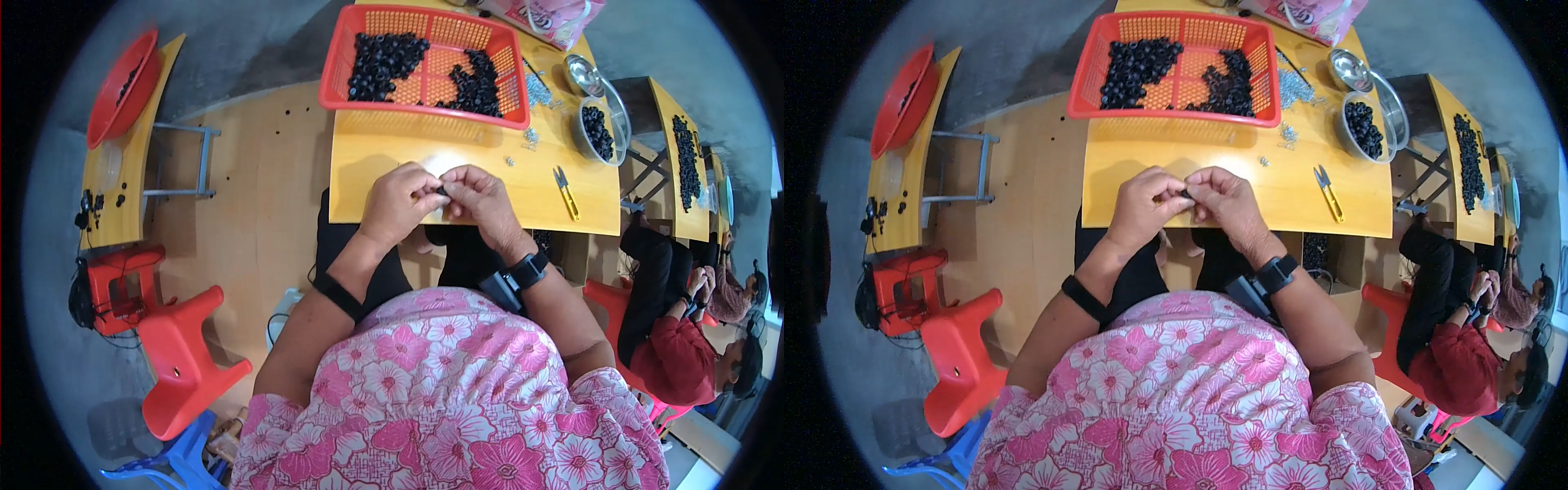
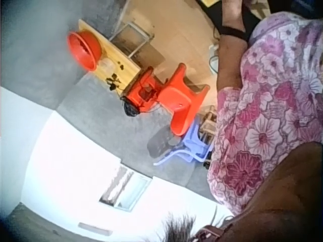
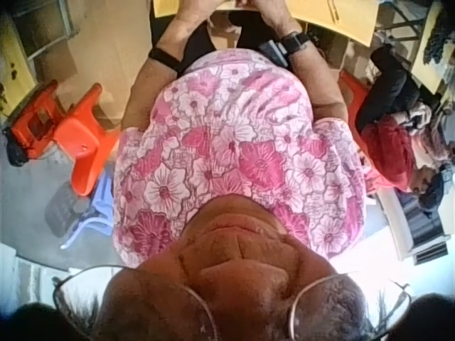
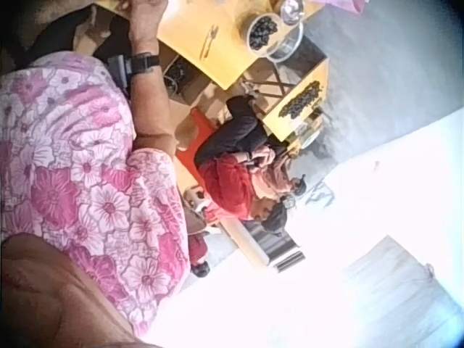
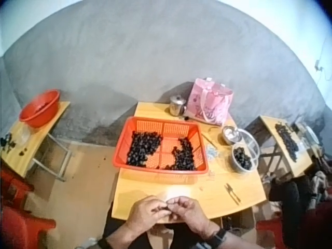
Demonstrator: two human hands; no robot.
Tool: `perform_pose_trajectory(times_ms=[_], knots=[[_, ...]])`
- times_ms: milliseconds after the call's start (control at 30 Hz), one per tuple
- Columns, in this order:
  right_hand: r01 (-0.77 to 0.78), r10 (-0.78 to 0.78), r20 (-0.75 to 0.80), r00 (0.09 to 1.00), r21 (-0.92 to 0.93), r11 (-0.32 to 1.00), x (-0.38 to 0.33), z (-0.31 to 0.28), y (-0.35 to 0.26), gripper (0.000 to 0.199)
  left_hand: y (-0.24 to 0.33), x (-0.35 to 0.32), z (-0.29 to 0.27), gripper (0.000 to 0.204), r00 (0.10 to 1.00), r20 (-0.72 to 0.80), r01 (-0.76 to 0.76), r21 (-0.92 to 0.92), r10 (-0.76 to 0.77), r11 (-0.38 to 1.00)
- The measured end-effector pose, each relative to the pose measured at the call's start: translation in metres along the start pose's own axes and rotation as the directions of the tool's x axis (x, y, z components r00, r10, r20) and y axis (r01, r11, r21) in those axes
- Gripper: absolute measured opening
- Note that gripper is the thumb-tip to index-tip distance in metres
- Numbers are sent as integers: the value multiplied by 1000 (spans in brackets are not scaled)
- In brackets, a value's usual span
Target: Inspecting and sorting small black plastic or rubber components into containers on a workshop table.
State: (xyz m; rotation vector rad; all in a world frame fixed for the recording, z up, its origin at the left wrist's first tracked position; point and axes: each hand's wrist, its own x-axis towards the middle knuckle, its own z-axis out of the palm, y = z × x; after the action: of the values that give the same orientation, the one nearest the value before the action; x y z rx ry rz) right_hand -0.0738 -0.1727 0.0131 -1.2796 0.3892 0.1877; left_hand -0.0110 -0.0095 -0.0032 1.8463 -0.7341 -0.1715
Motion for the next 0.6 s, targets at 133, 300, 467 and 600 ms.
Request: perform_pose_trajectory(times_ms=[133,300,467,600], knots=[[-2,3,15,1000,-48,999,2,1,-1,11,3,-2,-1,15,998,-44,47,-106,-52,993],[416,-613,229,756,-891,181,15,-5,-23,26,6,-1,-2,14,997,-20,75,-133,-78,988],[333,-420,441,793,-891,-308,29,-14,-16,55,7,1,-1,14,999,-13,46,-81,-48,996],[313,-432,386,815,-921,-232,25,-28,-19,68,6,0,-2,14,998,-12,60,-99,-62,993]])
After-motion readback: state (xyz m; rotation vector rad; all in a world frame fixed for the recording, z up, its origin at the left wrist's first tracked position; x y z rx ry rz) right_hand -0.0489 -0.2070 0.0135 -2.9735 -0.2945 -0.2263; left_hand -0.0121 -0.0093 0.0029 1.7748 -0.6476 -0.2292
